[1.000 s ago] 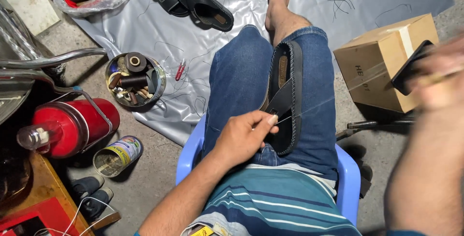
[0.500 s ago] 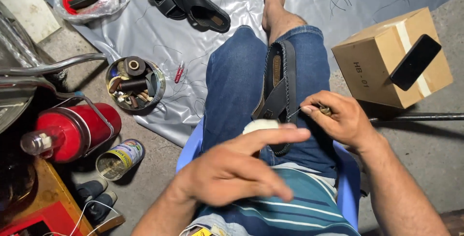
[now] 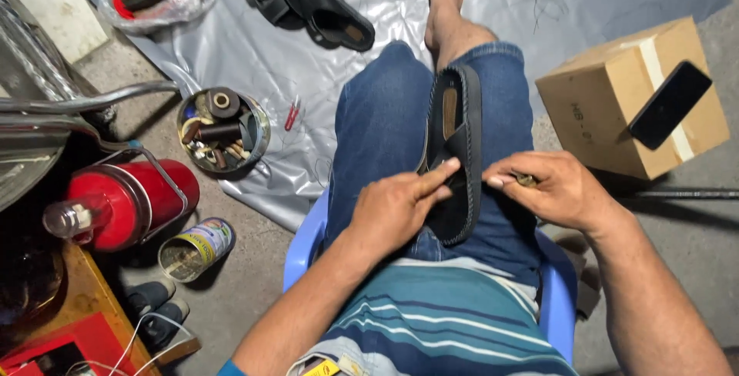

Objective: The person is hand-stitching the upper part of a black sandal to its sole using a needle and thread.

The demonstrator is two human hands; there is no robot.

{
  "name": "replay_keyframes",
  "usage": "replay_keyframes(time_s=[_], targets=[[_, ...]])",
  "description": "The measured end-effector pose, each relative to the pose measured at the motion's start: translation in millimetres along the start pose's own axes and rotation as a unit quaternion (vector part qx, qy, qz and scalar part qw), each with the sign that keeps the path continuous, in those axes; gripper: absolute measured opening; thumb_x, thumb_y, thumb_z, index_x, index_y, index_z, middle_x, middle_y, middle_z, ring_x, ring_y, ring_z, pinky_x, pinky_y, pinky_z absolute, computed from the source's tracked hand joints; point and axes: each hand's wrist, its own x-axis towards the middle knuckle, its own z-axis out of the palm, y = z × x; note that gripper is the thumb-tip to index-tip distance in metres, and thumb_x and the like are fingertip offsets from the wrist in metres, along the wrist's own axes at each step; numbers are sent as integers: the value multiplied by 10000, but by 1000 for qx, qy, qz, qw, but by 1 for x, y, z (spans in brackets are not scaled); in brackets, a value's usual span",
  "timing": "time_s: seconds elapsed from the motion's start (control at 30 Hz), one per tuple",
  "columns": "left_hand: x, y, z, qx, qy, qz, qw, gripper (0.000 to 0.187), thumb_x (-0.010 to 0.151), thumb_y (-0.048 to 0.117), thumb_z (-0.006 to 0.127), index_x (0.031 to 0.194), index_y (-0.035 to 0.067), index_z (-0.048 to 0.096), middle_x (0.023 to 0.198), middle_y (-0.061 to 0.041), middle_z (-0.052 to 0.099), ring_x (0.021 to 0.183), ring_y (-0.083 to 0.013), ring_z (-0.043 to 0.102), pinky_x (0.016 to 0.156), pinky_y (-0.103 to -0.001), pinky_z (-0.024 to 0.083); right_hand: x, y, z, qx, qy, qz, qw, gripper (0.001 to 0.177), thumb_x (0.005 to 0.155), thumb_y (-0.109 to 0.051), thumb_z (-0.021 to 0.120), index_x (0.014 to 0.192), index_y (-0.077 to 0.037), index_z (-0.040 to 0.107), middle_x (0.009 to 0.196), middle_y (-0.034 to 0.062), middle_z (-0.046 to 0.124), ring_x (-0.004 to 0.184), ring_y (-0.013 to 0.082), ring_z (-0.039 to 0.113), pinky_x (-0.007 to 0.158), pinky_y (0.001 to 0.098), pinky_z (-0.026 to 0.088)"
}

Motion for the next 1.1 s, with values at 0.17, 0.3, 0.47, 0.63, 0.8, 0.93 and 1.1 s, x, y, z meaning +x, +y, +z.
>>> replay_keyframes(time_s=[0.17,0.3,0.47,0.63,0.8,0.93,1.1], targets=[[-14,24,-12,61,52,40,996,520,810,521,525,1286,327,451,858,34,483,560,-181,536,389,-420,507,2,-37,-24,-65,-94,14,993,204,766,-359,607,735,-171,681,611,-81,690,510,80,605,546,234,460],[-9,17,-40,-181,-14,65,981,206,858,318,544,1053,255,554,1153,-38,513,1039,-151,527,788,-349,433,14,-63,-39,-31,-115,-94,988,237,810,-310,533,964,-147,608,809,-14,624,692,121,551,632,271,453],[-59,-87,-129,-413,127,-136,892,305,875,288,476,947,48,648,1224,-144,585,970,-229,639,604,-269,573,2,-34,-59,-70,-7,-98,993,371,882,-181,454,1232,-100,546,969,72,559,933,188,534,806,292,436],[-92,-117,-125,199,296,-327,875,336,946,322,455,976,46,645,960,-183,610,868,-390,554,715,-489,413,3,-18,-38,-171,-90,-172,966,410,795,-292,566,1204,-284,539,936,-18,604,722,116,609,451,276,555],[-20,6,-45,-7,197,49,979,247,807,284,624,1001,132,602,1055,-119,524,972,-283,540,844,-402,428,9,-23,-36,-243,-144,-139,949,446,775,-255,587,1197,-386,533,991,-110,595,741,116,619,458,324,543],[-8,28,-8,28,125,78,989,287,828,353,607,1037,157,598,931,-67,462,682,-278,545,541,-434,493,14,-22,-35,-259,-155,-146,942,429,773,-247,587,1190,-342,550,903,-86,560,621,107,582,375,279,534],[-9,33,5,39,176,66,981,203,851,334,591,965,170,623,839,-8,546,649,-194,599,418,-352,471,14,-17,-35,-265,-160,-137,941,415,796,-266,529,1196,-375,545,878,-104,534,606,118,553,365,304,477]])
